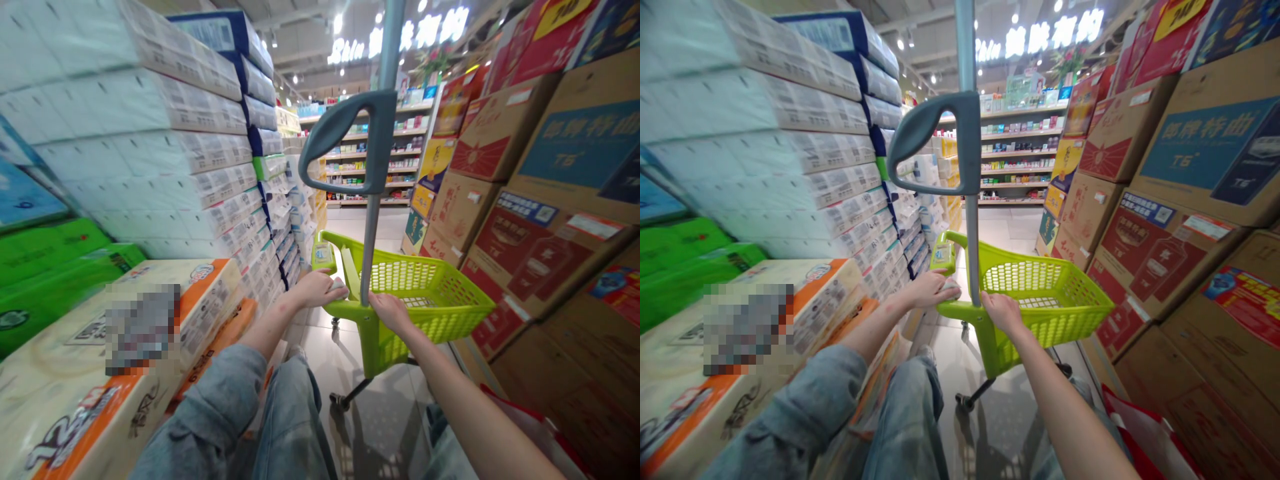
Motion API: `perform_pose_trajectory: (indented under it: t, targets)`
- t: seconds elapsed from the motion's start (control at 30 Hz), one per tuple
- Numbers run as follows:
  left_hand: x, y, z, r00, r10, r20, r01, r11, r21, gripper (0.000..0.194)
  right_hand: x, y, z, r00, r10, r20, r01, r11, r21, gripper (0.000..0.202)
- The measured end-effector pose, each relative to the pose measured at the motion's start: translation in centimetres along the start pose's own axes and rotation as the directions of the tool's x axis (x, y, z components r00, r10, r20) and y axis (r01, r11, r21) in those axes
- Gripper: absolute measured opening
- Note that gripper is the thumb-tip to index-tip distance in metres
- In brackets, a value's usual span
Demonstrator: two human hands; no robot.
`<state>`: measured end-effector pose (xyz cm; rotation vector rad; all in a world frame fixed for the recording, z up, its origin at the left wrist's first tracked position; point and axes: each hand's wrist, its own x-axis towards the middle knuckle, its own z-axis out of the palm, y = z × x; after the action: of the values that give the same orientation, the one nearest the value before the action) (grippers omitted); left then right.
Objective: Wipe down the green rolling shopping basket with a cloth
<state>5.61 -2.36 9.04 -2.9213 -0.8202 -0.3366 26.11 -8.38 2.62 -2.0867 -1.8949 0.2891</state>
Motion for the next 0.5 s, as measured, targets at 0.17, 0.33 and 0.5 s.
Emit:
perform_pose_trajectory:
  t: [0.17,0.33,0.5]
  targets:
    - [1.4,-1.1,-0.1,0.991,-0.020,0.131,-0.003,0.984,0.177,0.055,0.2,-0.2,0.2,0.998,-0.048,-0.030,0.049,0.999,0.017,0.064]
    - [0.7,0.4,0.5,0.992,-0.108,0.062,0.093,0.974,0.209,0.061,0.8,0.5,0.5,0.998,-0.033,-0.050,0.033,0.999,-0.002,0.061]
    - [0.7,2.7,0.9,0.988,-0.152,-0.013,0.151,0.972,0.180,0.061,1.1,2.4,0.4,0.992,-0.068,-0.106,0.071,0.997,0.023,0.057]
